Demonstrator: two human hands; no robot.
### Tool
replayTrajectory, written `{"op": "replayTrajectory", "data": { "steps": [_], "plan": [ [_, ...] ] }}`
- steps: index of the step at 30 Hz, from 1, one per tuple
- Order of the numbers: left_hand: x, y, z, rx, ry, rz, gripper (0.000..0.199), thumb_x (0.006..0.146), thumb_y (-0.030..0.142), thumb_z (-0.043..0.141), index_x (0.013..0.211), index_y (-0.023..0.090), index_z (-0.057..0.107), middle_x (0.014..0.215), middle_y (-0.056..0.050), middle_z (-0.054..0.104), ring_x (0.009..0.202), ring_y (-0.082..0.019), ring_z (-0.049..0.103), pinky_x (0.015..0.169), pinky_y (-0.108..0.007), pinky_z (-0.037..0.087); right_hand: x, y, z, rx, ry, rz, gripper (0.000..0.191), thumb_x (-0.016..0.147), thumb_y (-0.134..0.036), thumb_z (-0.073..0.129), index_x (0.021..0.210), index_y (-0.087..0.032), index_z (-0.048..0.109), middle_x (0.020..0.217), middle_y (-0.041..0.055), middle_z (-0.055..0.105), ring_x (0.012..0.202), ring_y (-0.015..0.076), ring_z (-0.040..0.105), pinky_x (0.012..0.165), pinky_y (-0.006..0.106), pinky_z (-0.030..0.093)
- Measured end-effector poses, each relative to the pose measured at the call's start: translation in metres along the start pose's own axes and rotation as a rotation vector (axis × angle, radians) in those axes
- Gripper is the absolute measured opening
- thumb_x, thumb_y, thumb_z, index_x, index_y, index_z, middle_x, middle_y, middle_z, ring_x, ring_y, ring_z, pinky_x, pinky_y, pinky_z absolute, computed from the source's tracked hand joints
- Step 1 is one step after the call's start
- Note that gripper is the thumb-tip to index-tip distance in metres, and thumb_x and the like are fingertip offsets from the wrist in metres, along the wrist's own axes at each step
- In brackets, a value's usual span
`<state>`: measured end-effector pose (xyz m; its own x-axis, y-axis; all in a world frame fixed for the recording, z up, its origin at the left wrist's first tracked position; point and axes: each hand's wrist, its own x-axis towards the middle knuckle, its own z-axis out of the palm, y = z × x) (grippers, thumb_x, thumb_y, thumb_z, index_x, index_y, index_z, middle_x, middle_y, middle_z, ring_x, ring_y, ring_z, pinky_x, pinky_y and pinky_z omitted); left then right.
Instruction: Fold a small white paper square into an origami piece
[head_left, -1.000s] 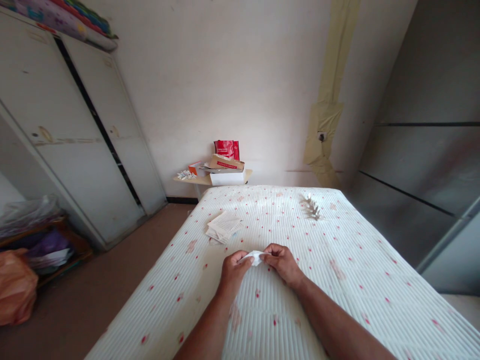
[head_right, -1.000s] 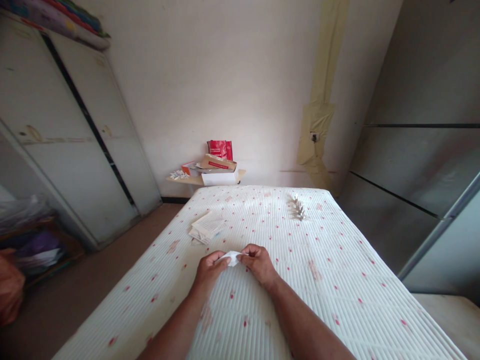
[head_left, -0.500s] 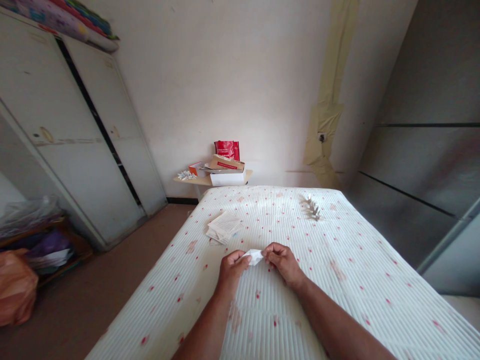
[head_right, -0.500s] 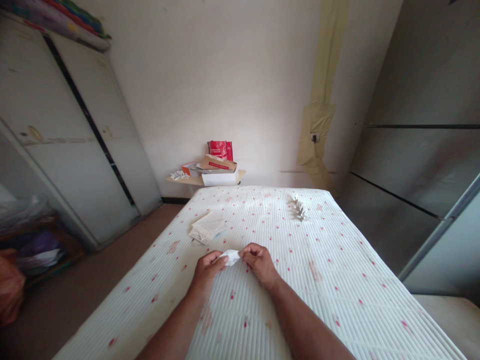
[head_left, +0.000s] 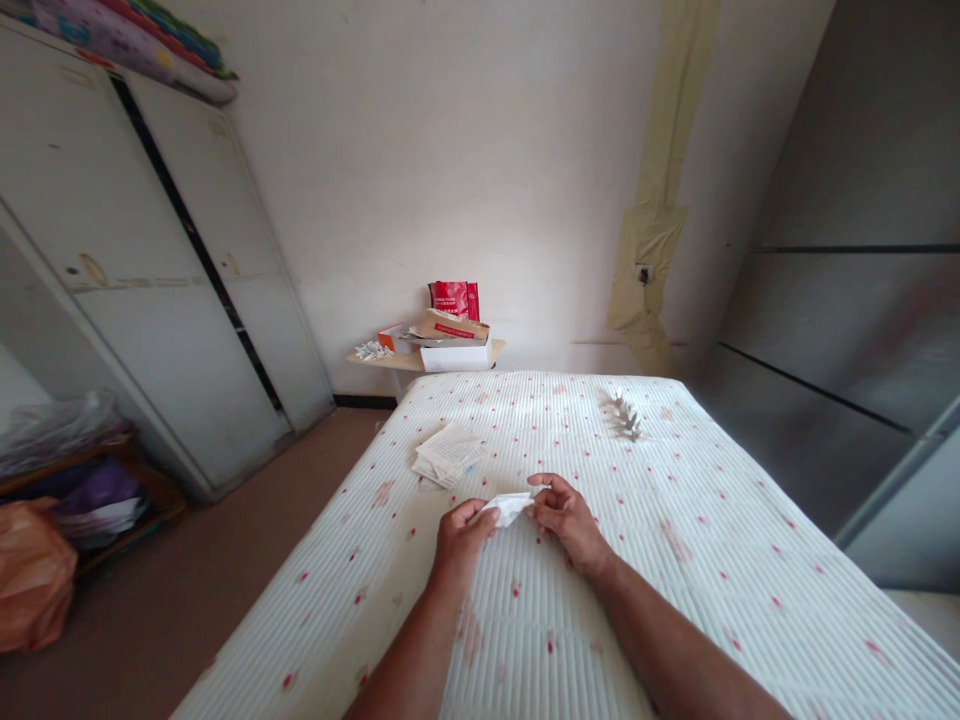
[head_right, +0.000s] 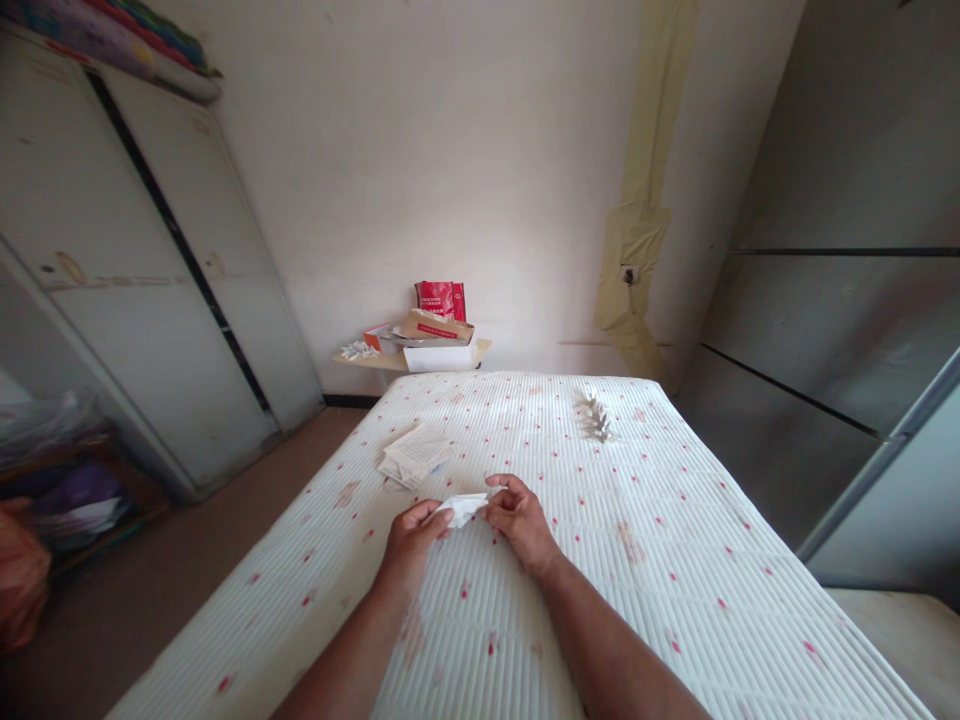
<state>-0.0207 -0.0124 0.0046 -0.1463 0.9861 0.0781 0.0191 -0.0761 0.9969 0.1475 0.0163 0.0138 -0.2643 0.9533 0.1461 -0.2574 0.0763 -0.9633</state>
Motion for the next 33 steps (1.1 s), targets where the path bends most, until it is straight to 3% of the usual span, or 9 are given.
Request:
{"op": "replayTrajectory", "data": {
  "steps": [6,11,18,28,33],
  "plan": [
    [0.0008,-0.0015,-0.0003,0.006,-0.015,0.007,0.032,0.065,0.044,0.062,0.069,0.012,0.063,0.057,0.000,0.056,0.056,-0.012,0.048,0.056,-0.022,0.037,-0.0001,-0.0003,0.0001,0.006,0.002,-0.008,0.025,0.057,-0.020,0.066,0.078,-0.019,0.054,0.061,-0.0056,0.049,0.050,0.0072,0.040,0.046,0.020,0.029],
    [0.0019,-0.0040,-0.0003,-0.009,0.004,0.003,0.033,0.065,0.043,0.063,0.071,0.011,0.064,0.057,0.000,0.057,0.056,-0.012,0.049,0.055,-0.022,0.037,0.0003,-0.0025,0.0008,0.022,0.038,-0.035,0.037,0.056,-0.019,0.063,0.090,-0.022,0.052,0.070,-0.0045,0.052,0.049,0.0075,0.039,0.045,0.020,0.030],
    [0.0019,-0.0046,0.0001,-0.021,-0.009,0.011,0.032,0.065,0.042,0.063,0.071,0.011,0.065,0.058,0.000,0.057,0.057,-0.012,0.050,0.055,-0.022,0.037,-0.0007,-0.0004,-0.0013,-0.080,0.046,-0.076,0.011,0.060,-0.018,0.060,0.069,-0.019,0.053,0.052,-0.0072,0.042,0.047,0.0074,0.034,0.045,0.020,0.025],
    [-0.0028,0.0032,0.0025,-0.008,-0.073,-0.024,0.029,0.057,0.040,0.066,0.064,0.012,0.063,0.052,0.004,0.047,0.050,-0.008,0.039,0.050,-0.020,0.028,-0.0028,0.0052,0.0038,-0.100,-0.073,0.019,0.027,0.064,-0.040,0.069,0.075,-0.018,0.060,0.064,-0.0029,0.053,0.051,0.0078,0.041,0.050,0.021,0.031],
    [-0.0030,0.0045,0.0025,-0.001,-0.072,-0.019,0.028,0.058,0.039,0.066,0.064,0.012,0.063,0.052,0.004,0.047,0.051,-0.009,0.038,0.050,-0.020,0.028,-0.0022,0.0028,0.0059,-0.123,-0.018,0.008,0.031,0.061,-0.042,0.071,0.078,-0.019,0.059,0.063,-0.0039,0.051,0.049,0.0072,0.040,0.047,0.020,0.030]
  ]
}}
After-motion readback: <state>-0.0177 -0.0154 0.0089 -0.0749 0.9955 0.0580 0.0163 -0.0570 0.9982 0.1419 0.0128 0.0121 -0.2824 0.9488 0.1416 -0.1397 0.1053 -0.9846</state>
